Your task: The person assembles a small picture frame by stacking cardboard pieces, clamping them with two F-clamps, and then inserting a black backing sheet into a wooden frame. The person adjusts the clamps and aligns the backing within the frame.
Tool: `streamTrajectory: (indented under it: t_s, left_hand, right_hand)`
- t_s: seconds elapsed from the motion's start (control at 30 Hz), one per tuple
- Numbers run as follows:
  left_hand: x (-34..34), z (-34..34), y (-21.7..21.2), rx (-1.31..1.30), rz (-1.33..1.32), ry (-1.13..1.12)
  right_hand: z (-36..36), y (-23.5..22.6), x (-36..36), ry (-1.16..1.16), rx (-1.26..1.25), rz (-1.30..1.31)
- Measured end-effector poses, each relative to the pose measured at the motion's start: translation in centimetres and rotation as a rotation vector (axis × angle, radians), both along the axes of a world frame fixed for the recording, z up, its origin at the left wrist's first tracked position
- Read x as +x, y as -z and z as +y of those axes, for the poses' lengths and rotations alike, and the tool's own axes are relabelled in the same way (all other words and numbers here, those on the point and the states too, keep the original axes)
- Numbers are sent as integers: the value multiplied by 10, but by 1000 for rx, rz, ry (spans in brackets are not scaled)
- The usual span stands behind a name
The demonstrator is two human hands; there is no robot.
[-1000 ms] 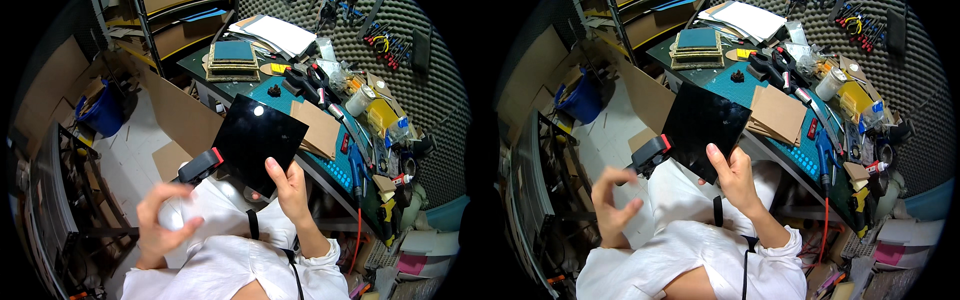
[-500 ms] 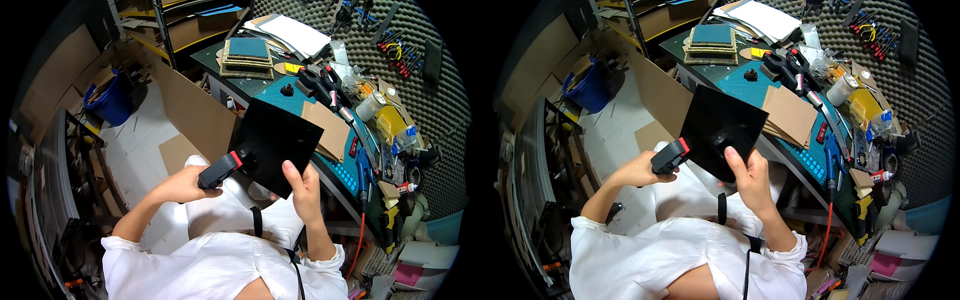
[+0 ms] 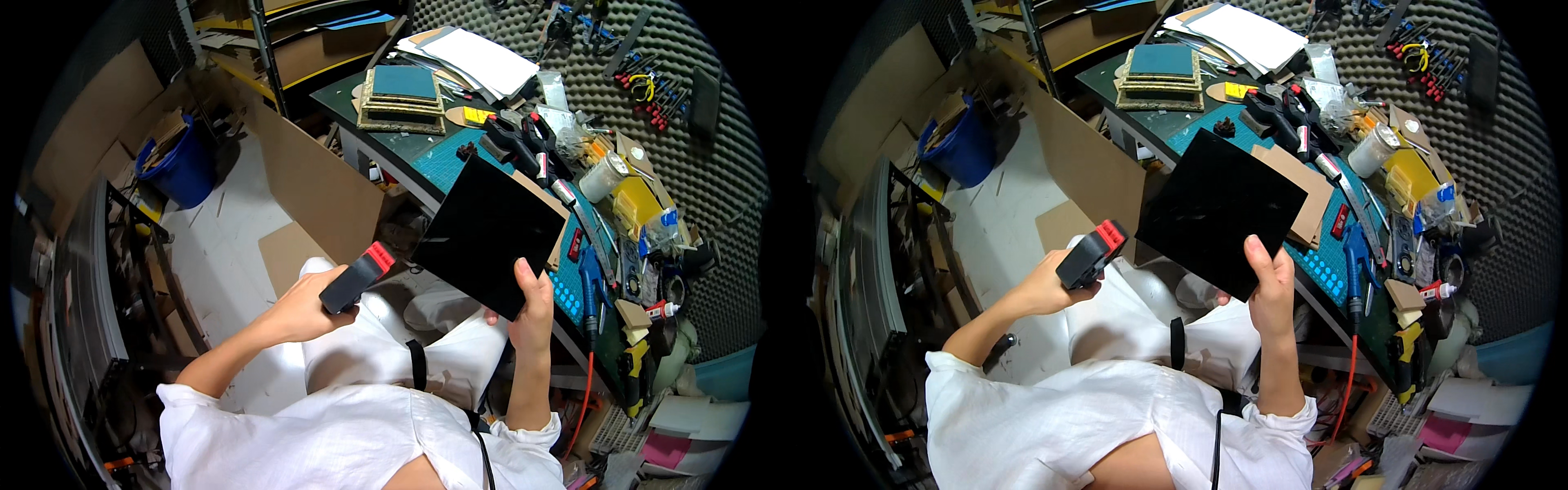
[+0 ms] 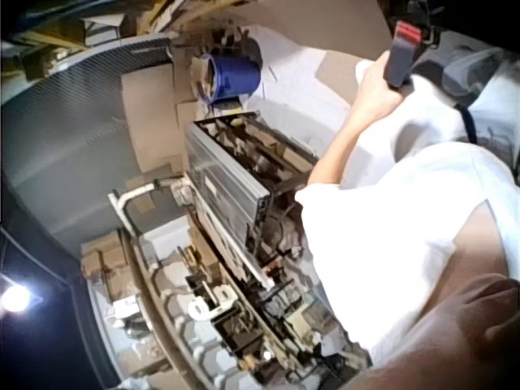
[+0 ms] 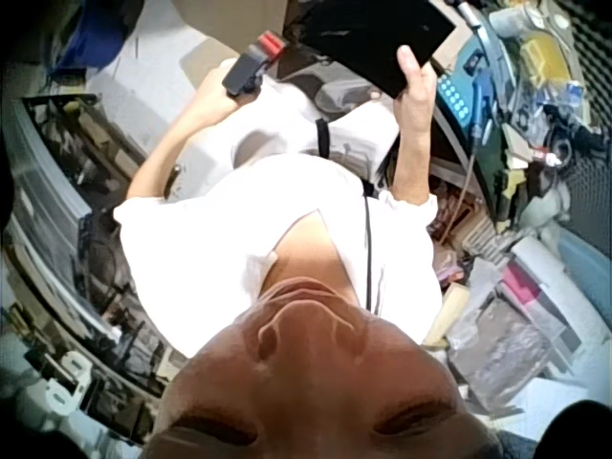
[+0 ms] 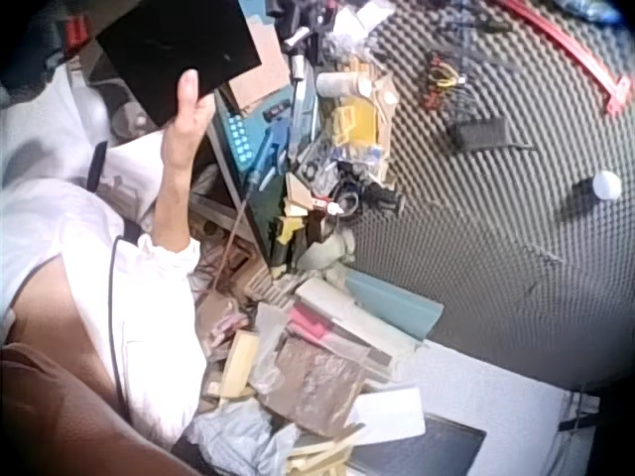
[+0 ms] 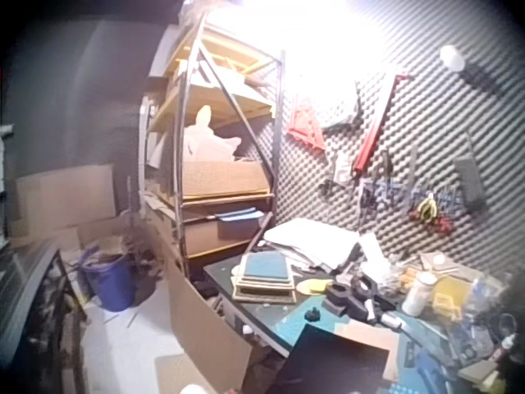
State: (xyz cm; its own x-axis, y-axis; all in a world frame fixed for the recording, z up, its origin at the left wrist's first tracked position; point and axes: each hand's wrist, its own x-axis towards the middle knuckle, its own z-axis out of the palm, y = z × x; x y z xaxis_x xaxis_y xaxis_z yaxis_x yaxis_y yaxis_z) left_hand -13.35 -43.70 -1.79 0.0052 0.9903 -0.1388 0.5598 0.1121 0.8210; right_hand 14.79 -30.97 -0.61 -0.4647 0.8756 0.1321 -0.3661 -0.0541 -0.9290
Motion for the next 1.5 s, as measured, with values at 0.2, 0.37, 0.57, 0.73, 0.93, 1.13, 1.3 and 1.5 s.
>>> streamTrajectory:
  t_s: [0.2, 0.37, 0.57, 0.73, 0.93, 1.13, 1.3, 1.5]
  left_hand:
    - [-23, 20, 22, 203, -48, -194]
    - [-47, 103, -29, 504, 316, -331]
    - [-78, 285, -80, 472, 797, -360]
    - [-105, 393, -70, 270, 984, -436]
    - [-110, 430, -53, 29, 954, -444]
    - [-122, 435, -47, -35, 913, -352]
    - [-128, 427, -58, -87, 831, -203]
    - [-96, 393, -69, 324, 988, -155]
  right_hand:
    - [0, 0, 9, 160, -90, 2]
    - [-4, 8, 27, 274, -102, 47]
    - [0, 14, 38, 333, -112, 87]
    - [6, 22, 53, 281, -121, 83]
    - [10, 23, 68, 298, -192, 73]
    - [7, 17, 72, 328, -203, 45]
    - [-2, 17, 76, 257, -92, 11]
    - [-17, 6, 65, 235, -142, 35]
